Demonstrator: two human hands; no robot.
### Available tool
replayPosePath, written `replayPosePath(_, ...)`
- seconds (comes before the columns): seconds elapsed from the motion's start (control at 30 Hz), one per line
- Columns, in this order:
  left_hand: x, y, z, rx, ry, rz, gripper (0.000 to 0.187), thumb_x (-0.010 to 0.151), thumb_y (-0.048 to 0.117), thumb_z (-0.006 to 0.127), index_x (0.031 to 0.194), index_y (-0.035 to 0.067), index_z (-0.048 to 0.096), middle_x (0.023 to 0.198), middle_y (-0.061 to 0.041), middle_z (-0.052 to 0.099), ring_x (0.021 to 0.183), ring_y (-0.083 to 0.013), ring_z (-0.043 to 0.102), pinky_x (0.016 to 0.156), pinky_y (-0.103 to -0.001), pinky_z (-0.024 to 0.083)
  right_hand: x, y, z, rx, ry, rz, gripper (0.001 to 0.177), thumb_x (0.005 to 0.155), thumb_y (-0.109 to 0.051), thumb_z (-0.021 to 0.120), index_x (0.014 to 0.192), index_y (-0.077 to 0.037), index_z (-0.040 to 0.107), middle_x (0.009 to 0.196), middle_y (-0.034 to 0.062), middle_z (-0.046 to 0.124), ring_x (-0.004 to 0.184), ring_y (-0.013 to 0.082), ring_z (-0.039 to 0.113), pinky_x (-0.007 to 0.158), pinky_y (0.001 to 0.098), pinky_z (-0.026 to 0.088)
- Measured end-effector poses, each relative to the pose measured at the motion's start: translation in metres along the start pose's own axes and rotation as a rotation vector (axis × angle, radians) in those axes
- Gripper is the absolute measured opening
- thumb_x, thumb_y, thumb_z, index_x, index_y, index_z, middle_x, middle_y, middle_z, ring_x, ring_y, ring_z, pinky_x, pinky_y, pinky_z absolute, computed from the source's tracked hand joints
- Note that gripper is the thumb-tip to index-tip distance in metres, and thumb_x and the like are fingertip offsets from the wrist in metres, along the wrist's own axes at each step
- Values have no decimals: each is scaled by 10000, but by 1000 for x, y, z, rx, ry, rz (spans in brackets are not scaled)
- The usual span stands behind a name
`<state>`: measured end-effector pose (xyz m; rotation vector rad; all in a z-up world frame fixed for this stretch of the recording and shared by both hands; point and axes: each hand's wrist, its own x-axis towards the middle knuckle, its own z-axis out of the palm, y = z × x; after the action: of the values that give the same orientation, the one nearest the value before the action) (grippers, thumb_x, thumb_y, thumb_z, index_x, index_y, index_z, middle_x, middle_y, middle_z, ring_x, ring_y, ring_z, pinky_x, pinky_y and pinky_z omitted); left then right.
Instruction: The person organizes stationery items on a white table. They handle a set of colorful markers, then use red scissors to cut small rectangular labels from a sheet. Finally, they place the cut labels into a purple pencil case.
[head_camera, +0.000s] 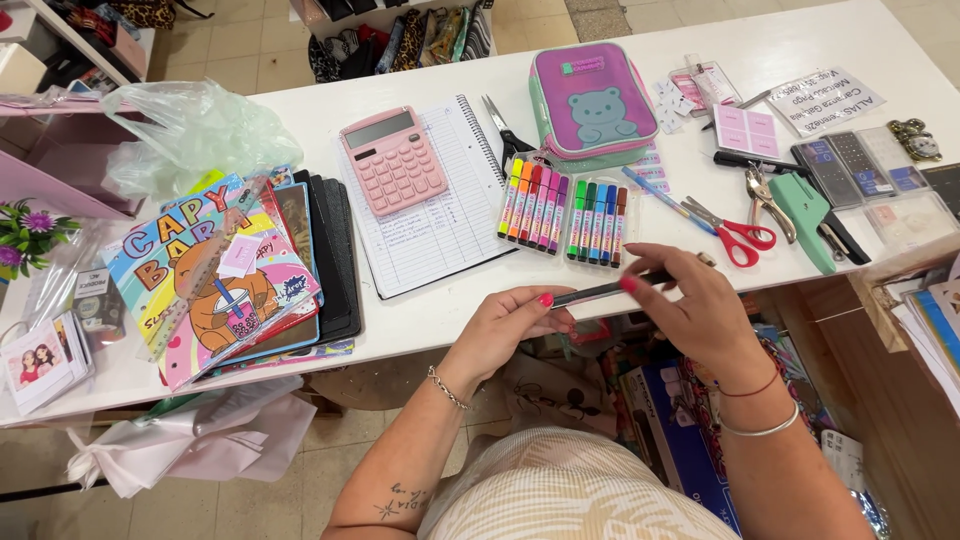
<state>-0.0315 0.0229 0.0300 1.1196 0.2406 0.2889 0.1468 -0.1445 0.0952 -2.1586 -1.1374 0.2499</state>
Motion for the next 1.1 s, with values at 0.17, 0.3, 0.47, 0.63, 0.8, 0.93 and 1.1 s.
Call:
replayPosePath(0.17, 4, 9, 6, 45, 34, -65, 374, 1044, 195, 544, 1264, -86, 659, 966, -232, 742, 907, -246, 746, 929, -398, 605, 0, 8, 2, -12, -31, -25, 582, 873, -373, 761, 1392, -164, 598, 963, 67, 771, 709, 277, 623, 734, 416, 522)
replayPosePath(0.3, 9, 38, 18, 356, 138, -133, 366, 918, 335, 727, 1037, -11, 740, 774, -155, 748, 745, -190, 751, 785, -312, 643, 2, 8, 4, -41, -22, -72, 635, 882, -368, 752, 1436, -172, 511, 947, 58, 766, 683, 296, 614, 713, 434, 514)
replayPosePath(0.47, 14, 42, 30, 662, 272, -106, 423, 789, 463, 819, 899, 63, 741, 650, -46, 700, 643, -117, 640, 658, -258, 562, 10, 34, 19, -71, 52, -189, 643, 876, -411, 767, 1416, -184, 503, 923, 19, 752, 709, 255, 629, 705, 406, 526)
replayPosePath(0.63, 14, 51, 40, 704, 322, -90, 505, 769, 485, 827, 1077, 99, 724, 632, -23, 701, 645, -130, 626, 661, -247, 516, 13, 46, 19, 23, 17, -161, 609, 890, -393, 759, 1402, -218, 480, 883, 5, 748, 646, 253, 607, 664, 391, 515)
replayPosePath(0.8, 15, 45, 46, 815, 310, -17, 785, 822, 492, 782, 1470, 162, 485, 766, -68, 742, 754, -232, 696, 745, -328, 541, 20, 45, 10, 60, 18, -191, 764, 767, -345, 864, 1411, -197, 480, 885, 16, 756, 610, 252, 551, 633, 388, 491)
replayPosePath(0.93, 21, 27, 45, 873, 318, 60, 753, 868, 488, 754, 1478, 163, 456, 818, -99, 748, 804, -284, 716, 784, -371, 555, 23, 61, 10, 101, 21, -204, 705, 788, -336, 855, 1384, -243, 491, 901, -39, 762, 608, 219, 539, 618, 349, 489)
replayPosePath(1.1, 30, 10, 47, 1054, 415, 546, 554, 910, 298, 780, 1378, 132, 534, 870, -96, 773, 766, -256, 742, 730, -370, 595, 29, 61, -5, 272, 15, -226, 550, 814, -160, 826, 1310, -170, 589, 941, -7, 797, 618, 193, 576, 592, 287, 494)
